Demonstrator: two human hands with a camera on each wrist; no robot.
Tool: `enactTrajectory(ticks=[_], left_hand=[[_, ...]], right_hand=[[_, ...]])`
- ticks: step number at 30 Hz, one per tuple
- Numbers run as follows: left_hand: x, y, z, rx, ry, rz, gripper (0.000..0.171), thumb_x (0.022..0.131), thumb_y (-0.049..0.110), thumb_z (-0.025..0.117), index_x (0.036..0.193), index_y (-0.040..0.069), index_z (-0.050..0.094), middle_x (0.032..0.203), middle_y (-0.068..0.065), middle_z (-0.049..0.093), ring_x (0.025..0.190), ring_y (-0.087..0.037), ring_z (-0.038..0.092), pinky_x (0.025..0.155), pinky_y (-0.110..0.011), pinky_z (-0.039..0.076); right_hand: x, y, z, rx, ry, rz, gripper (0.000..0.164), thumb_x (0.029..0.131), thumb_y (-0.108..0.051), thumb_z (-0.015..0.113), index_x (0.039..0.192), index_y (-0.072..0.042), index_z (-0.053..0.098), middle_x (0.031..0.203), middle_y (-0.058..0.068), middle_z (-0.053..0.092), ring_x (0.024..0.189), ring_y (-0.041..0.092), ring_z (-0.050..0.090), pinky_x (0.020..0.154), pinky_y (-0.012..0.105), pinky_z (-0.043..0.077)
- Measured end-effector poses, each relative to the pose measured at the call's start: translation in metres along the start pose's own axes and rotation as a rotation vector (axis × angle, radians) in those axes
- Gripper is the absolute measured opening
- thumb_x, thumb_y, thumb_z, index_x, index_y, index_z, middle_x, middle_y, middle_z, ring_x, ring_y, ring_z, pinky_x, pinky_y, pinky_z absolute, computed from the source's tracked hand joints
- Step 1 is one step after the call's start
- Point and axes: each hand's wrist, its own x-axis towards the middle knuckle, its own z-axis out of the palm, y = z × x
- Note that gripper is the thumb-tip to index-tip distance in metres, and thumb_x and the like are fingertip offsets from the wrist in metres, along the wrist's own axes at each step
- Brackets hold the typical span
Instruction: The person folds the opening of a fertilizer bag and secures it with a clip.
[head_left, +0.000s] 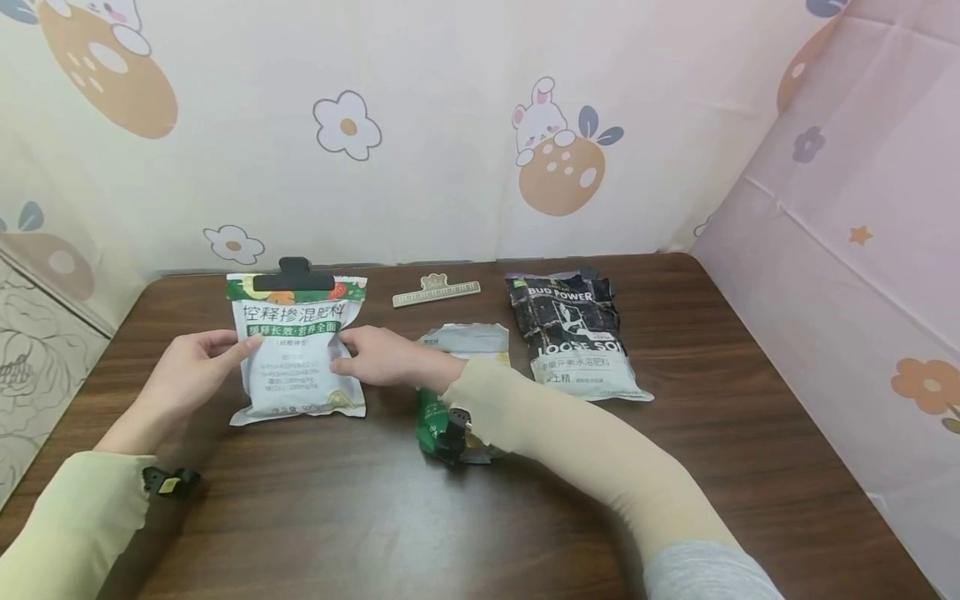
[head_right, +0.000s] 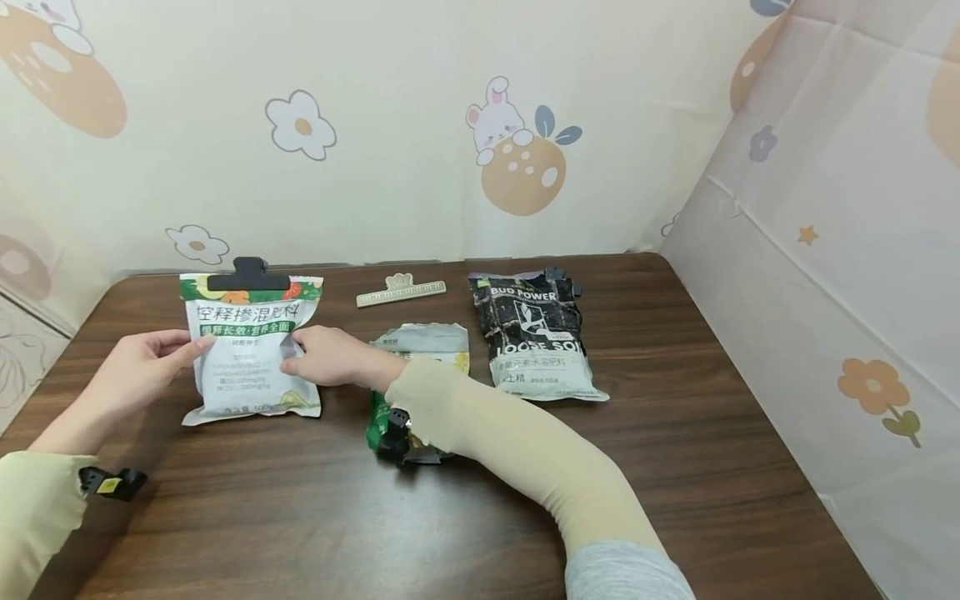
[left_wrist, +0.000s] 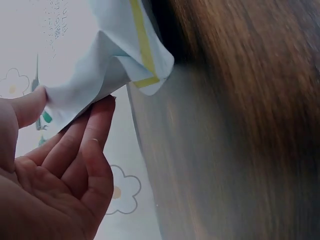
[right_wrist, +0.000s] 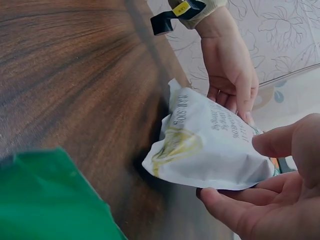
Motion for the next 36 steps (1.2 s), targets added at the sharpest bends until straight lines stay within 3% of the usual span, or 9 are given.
enactTrajectory(ticks=[3, 7, 9, 16, 21, 36], left_hand=[[0.000, -0.002, -0.002, 0.032, -0.014, -0.007, 0.086, 0.095, 0.066, 0.047, 0.137, -0.010, 0.050, 0.129, -0.030, 0.058, 0.114, -0.041, 0.049, 0.083, -0.052, 0.043], [0.000, -0.004, -0.004, 0.079, -0.039, -0.010, 0.087, 0.096, 0.066, 0.046, 0.136, -0.011, 0.050, 0.126, -0.031, 0.059, 0.109, -0.040, 0.053, 0.078, -0.046, 0.045], [0.000, -0.004, -0.005, 0.094, -0.056, -0.019, 0.087, 0.096, 0.066, 0.046, 0.136, -0.012, 0.048, 0.127, -0.031, 0.057, 0.108, -0.040, 0.053, 0.078, -0.046, 0.045], [0.000, -0.003, -0.006, 0.073, -0.129, -0.047, 0.092, 0.096, 0.065, 0.046, 0.140, -0.015, 0.040, 0.134, -0.035, 0.050, 0.116, -0.045, 0.051, 0.089, -0.061, 0.043], [0.000, -0.005, -0.006, 0.059, -0.146, -0.059, 0.095, 0.095, 0.067, 0.045, 0.142, -0.015, 0.039, 0.132, -0.034, 0.052, 0.116, -0.044, 0.054, 0.090, -0.059, 0.043], [-0.001, -0.006, -0.010, 0.050, -0.183, -0.074, 0.091, 0.098, 0.063, 0.046, 0.142, -0.016, 0.037, 0.114, -0.028, 0.066, 0.112, -0.048, 0.056, 0.087, -0.061, 0.044]], right_hand=[[0.001, 0.000, 0.004, 0.020, 0.001, 0.013, 0.055, 0.102, -0.028, 0.057, 0.150, -0.006, 0.044, 0.146, 0.003, 0.051, 0.131, 0.008, 0.046, 0.104, 0.021, 0.037], [0.002, 0.002, 0.008, 0.037, 0.008, 0.005, 0.048, 0.101, -0.029, 0.058, 0.143, -0.007, 0.052, 0.132, 0.000, 0.060, 0.113, 0.007, 0.053, 0.096, 0.021, 0.041], [0.003, 0.003, 0.008, 0.040, 0.012, 0.006, 0.048, 0.100, -0.029, 0.059, 0.143, -0.007, 0.052, 0.132, 0.000, 0.060, 0.112, 0.006, 0.053, 0.096, 0.021, 0.040], [0.004, 0.004, 0.009, 0.036, 0.008, 0.019, 0.048, 0.100, -0.029, 0.058, 0.143, -0.007, 0.052, 0.129, 0.001, 0.061, 0.106, 0.009, 0.053, 0.092, 0.020, 0.040], [0.005, 0.004, 0.012, 0.039, 0.004, 0.043, 0.056, 0.100, -0.030, 0.058, 0.150, -0.008, 0.044, 0.147, 0.000, 0.050, 0.129, 0.006, 0.046, 0.104, 0.020, 0.035], [0.004, 0.006, 0.010, 0.066, -0.032, 0.055, 0.058, 0.101, -0.029, 0.057, 0.152, -0.007, 0.040, 0.154, 0.002, 0.042, 0.137, 0.008, 0.039, 0.108, 0.021, 0.032]])
